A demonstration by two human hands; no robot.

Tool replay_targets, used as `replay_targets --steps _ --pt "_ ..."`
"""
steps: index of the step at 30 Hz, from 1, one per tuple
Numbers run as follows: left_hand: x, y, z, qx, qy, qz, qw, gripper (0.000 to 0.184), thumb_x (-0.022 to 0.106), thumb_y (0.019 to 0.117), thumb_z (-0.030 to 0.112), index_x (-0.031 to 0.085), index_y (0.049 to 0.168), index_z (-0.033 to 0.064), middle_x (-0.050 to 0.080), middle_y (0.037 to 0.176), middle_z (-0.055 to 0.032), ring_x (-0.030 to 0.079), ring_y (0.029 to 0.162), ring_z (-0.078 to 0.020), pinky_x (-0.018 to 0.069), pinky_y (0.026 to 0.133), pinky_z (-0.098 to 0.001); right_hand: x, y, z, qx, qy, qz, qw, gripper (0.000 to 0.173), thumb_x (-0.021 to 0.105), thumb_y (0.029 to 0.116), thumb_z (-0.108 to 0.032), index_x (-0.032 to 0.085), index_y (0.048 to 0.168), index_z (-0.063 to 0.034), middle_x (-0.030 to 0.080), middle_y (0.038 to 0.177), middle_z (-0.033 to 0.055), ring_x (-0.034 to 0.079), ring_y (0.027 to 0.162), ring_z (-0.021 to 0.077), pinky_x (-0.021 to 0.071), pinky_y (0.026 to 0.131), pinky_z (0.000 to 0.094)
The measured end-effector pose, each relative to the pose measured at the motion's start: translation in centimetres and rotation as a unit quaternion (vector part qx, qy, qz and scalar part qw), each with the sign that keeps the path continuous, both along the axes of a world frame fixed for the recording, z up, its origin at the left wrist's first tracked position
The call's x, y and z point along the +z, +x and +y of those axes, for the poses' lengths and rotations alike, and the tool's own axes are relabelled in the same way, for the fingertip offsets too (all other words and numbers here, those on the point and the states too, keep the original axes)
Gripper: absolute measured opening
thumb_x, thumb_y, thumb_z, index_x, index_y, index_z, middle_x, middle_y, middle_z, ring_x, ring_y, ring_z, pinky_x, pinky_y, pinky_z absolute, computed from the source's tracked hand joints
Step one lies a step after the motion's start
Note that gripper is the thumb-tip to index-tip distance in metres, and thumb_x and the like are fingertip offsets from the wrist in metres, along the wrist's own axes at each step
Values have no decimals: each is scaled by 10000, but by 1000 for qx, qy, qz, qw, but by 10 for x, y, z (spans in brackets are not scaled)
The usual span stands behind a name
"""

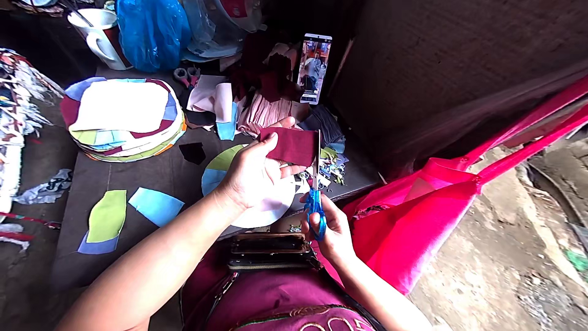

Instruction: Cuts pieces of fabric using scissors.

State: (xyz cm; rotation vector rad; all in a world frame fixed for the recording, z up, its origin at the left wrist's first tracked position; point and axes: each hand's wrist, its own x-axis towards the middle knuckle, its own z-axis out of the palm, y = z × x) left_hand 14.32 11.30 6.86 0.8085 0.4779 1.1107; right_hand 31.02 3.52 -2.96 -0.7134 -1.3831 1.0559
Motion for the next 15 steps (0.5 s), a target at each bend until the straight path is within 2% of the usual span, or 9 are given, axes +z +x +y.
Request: replay_targets --steps 3,11,15 --pt "0 0 1 7 14 16 1000 447 201 1108 203 519 1414 131 641 1303 -76 668 1156 -227 562 977 -442 -2 3 -3 -4 -2 -8 1000 422 614 1006 -389 573 1205 -19 590 749 -165 539 611 -85 473 550 115" --pt "-9 -1 9 -36 47 0 998 478 167 1098 244 545 1379 159 666 1276 -55 660 1177 -234 556 985 -465 -3 8 -7 -19 -14 -17 1000 314 619 1004 -291 580 1177 -32 584 719 -180 529 587 -97 458 534 101" --pt "-12 0 10 -51 40 3 998 481 172 1105 261 525 1410 144 655 1294 -64 646 1202 -238 539 1013 -472 -5 12 -6 19 -21 11 1000 516 596 973 -542 580 1188 -73 606 728 -166 549 589 -75 473 530 121"
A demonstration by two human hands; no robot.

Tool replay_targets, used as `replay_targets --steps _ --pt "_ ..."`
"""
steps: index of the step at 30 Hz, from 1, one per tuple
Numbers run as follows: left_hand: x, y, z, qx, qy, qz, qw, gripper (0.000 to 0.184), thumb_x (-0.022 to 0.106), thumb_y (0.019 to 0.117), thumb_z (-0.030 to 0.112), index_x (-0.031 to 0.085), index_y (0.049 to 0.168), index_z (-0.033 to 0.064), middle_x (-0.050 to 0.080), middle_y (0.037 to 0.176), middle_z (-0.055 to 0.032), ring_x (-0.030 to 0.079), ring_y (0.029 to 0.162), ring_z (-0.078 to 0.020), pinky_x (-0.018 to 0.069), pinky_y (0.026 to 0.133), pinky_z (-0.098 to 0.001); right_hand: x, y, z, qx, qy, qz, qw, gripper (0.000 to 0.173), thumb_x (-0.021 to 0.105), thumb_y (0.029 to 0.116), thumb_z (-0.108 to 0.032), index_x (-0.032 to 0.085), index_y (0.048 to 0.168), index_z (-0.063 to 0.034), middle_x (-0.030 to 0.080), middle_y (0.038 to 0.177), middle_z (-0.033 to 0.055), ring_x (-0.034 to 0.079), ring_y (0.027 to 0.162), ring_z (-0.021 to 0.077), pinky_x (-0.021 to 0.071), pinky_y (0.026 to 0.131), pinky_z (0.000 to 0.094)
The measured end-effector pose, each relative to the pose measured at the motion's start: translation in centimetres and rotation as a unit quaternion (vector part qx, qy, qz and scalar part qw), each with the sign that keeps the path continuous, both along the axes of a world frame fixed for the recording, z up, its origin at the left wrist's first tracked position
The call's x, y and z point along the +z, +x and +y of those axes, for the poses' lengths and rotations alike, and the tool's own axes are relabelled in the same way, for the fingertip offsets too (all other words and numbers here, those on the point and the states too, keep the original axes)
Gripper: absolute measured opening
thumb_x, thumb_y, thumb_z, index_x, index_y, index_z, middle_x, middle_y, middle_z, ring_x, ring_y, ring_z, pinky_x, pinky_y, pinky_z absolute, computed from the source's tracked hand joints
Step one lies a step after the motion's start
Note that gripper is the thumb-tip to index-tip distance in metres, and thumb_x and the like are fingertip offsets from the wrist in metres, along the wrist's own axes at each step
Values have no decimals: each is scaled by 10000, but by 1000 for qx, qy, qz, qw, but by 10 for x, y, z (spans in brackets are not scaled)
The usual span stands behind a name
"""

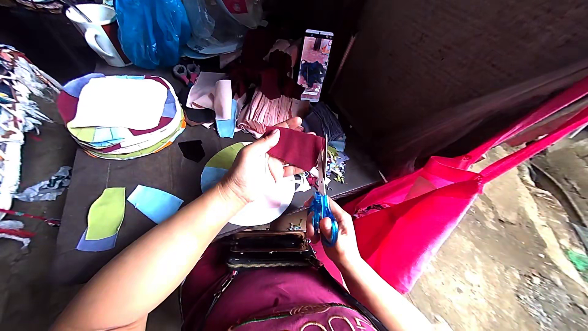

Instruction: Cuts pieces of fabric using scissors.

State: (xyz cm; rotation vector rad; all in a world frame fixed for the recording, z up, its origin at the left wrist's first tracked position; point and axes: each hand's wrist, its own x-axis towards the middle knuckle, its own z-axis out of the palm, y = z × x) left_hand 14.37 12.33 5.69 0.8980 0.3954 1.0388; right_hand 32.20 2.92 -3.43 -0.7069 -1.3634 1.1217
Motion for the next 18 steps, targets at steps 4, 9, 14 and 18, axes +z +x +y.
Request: replay_targets --steps 4,9,14,18 --pt "0 1 -1 -14 5 22 1000 505 148 1097 257 490 1449 137 649 1300 -74 662 1164 -229 557 976 -453 1 2 1 -1 3 6 1000 522 597 971 -546 584 1191 -73 616 739 -164 558 592 -73 482 528 121" --pt "-2 3 -1 -34 -7 28 999 494 154 1097 259 489 1444 152 648 1302 -76 668 1150 -231 568 948 -449 2 4 3 -14 1 9 1000 496 601 975 -528 593 1187 -80 626 744 -167 555 588 -77 472 525 115" --pt "-1 4 1 -32 -15 43 998 497 146 1100 263 491 1442 160 660 1289 -73 681 1128 -227 578 935 -437 -1 6 3 -16 1 9 1000 443 627 979 -470 595 1188 -81 598 727 -174 522 574 -85 450 511 114" --pt "0 4 3 -24 -14 60 998 503 135 1106 254 485 1448 139 667 1267 -87 684 1118 -230 573 948 -437 -1 9 3 -20 0 0 1000 420 630 985 -437 592 1188 -71 587 722 -180 509 572 -93 438 510 104"
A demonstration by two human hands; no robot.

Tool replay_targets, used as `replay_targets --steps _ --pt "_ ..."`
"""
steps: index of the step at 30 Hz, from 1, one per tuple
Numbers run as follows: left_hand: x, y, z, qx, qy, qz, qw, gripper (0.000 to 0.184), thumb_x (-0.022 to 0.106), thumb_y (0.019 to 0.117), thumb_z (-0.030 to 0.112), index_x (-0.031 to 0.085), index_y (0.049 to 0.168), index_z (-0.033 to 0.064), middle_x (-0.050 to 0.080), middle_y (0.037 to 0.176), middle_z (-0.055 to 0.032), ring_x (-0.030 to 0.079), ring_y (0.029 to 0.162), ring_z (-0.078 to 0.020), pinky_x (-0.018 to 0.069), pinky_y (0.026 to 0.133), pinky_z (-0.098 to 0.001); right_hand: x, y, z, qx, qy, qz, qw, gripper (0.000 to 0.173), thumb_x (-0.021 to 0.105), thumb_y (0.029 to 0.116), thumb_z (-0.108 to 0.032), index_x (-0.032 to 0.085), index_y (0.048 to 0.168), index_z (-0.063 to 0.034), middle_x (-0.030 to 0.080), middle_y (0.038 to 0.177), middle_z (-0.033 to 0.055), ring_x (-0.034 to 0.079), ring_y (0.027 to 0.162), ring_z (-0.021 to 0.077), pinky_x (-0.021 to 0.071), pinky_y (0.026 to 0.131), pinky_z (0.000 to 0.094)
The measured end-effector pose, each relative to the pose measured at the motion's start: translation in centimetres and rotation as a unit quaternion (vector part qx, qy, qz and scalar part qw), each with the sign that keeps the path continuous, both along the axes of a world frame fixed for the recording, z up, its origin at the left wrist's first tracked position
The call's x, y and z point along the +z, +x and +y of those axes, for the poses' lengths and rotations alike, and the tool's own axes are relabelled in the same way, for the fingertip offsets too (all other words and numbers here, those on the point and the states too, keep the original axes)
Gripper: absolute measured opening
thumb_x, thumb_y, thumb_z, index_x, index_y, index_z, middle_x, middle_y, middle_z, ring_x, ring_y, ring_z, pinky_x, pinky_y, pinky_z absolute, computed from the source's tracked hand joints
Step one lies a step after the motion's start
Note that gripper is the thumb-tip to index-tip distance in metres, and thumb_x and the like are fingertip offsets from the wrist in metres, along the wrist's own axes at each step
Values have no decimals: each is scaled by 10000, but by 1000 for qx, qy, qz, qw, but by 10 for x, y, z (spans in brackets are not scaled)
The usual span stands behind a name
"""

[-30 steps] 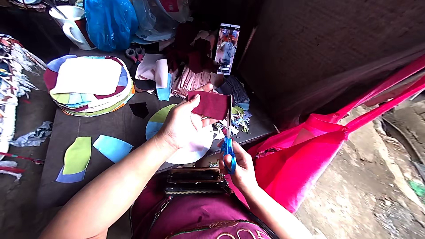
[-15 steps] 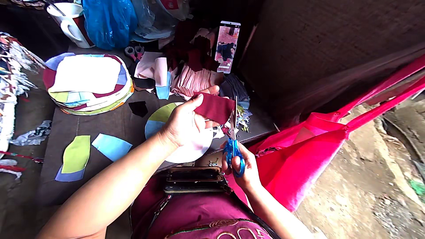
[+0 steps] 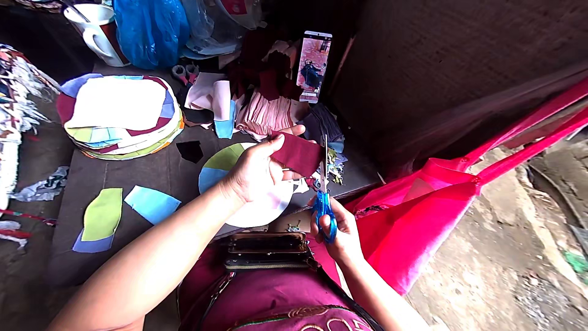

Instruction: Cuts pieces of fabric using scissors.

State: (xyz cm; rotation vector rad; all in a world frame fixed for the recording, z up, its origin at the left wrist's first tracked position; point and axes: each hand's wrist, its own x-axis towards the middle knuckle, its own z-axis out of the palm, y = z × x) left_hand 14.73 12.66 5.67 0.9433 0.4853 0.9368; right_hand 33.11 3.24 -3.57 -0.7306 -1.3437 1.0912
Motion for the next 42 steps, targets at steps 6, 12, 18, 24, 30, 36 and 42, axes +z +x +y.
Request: replay_targets --steps 6,12,18,24,30,36,42 --pt "1 -1 3 21 13 39 999 417 245 1082 128 479 1427 105 664 1248 -93 706 1056 -210 596 914 -398 0 4 0 -7 -13 6 1000 394 647 981 -401 597 1183 -66 594 720 -177 521 568 -83 452 518 110" --pt "3 -2 7 65 79 92 990 429 348 1027 -52 460 1435 18 608 1326 -105 670 1123 -175 564 982 -366 2 13 1 -19 -32 -22 999 379 657 975 -380 607 1160 -53 588 705 -175 506 555 -78 427 502 107" --pt "6 -8 11 126 163 143 968 360 382 1035 -58 509 1370 -20 645 1249 -74 674 1048 -84 567 930 -278 13 19 4 -86 -38 -110 989 251 627 980 -234 619 1114 -22 596 696 -168 516 544 -88 448 506 106" --pt "19 -18 14 203 131 133 961 273 439 1046 -32 522 1305 -16 653 1155 -74 684 1009 -111 582 913 -308 56 36 32 -235 -9 -511 827 422 727 921 -234 616 1207 55 694 784 184 687 692 363 534 646 571" --pt "21 -23 20 243 96 129 956 140 506 1040 7 533 1178 3 638 1018 -54 687 894 -104 592 842 -299 90 44 83 -120 16 -618 777 179 737 911 -79 719 1060 18 705 933 228 690 884 426 529 783 630" --pt "24 -29 19 257 124 144 948 123 533 1044 51 541 1151 -10 615 990 -56 664 840 -77 581 781 -250 94 47 113 -9 27 -651 759 173 649 989 -50 708 1111 58 683 1052 253 694 921 389 562 859 551" --pt "15 -36 32 270 139 159 939 176 557 1036 70 557 1179 -33 622 991 -73 634 820 -73 553 762 -246 155 38 -1 -45 346 -532 771 320 559 1039 -310 724 985 -41 714 887 119 690 800 183 559 707 321"
